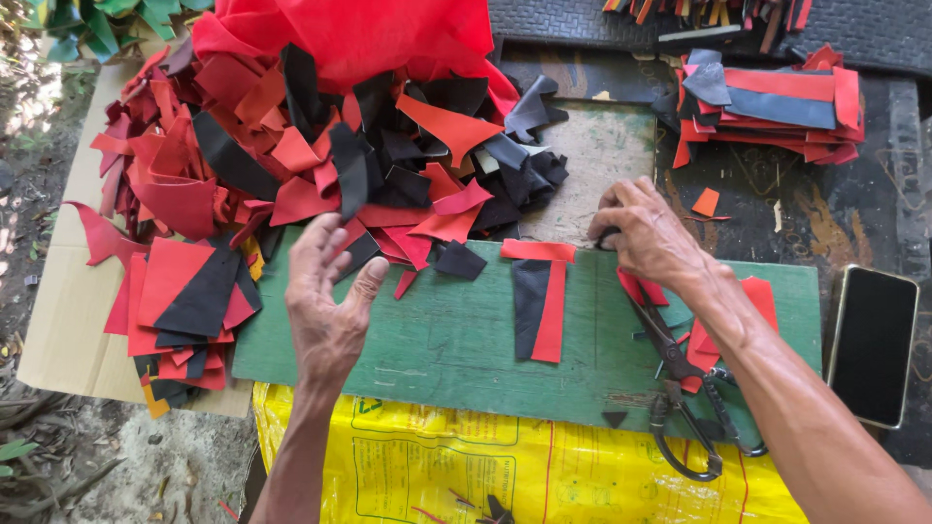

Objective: The person cuts red and black leather pieces using shears on a green work surface. They repeatedly pick up pieces, align them, trim edges, and stack the finished cutouts into a pile.

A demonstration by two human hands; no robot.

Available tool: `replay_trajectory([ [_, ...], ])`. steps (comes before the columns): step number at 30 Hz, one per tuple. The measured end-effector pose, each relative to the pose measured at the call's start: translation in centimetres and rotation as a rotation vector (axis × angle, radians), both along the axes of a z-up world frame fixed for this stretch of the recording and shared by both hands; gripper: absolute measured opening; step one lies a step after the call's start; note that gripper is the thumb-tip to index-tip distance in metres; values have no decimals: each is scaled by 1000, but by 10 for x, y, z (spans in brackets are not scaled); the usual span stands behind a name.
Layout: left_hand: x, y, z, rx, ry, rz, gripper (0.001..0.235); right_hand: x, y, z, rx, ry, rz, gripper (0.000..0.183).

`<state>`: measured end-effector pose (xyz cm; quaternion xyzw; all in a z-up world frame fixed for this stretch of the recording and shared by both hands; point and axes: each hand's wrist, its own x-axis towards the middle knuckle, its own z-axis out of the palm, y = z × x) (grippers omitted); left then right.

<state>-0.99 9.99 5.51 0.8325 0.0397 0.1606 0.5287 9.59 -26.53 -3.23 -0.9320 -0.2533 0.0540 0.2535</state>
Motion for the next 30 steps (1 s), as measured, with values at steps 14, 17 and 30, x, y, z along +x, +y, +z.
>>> replay_trajectory([
  [14,-23,-83,-12,-297,273,-291,30,-65,11,35,1426,227,-553,14],
  [17,-25,-122,-17,-408,188,-454,45,-99,39,32,1518,331,-586,14],
  [30,-81,-110,-32,-250,377,-603,12,-191,46,-2,1156,654,-563,12],
])
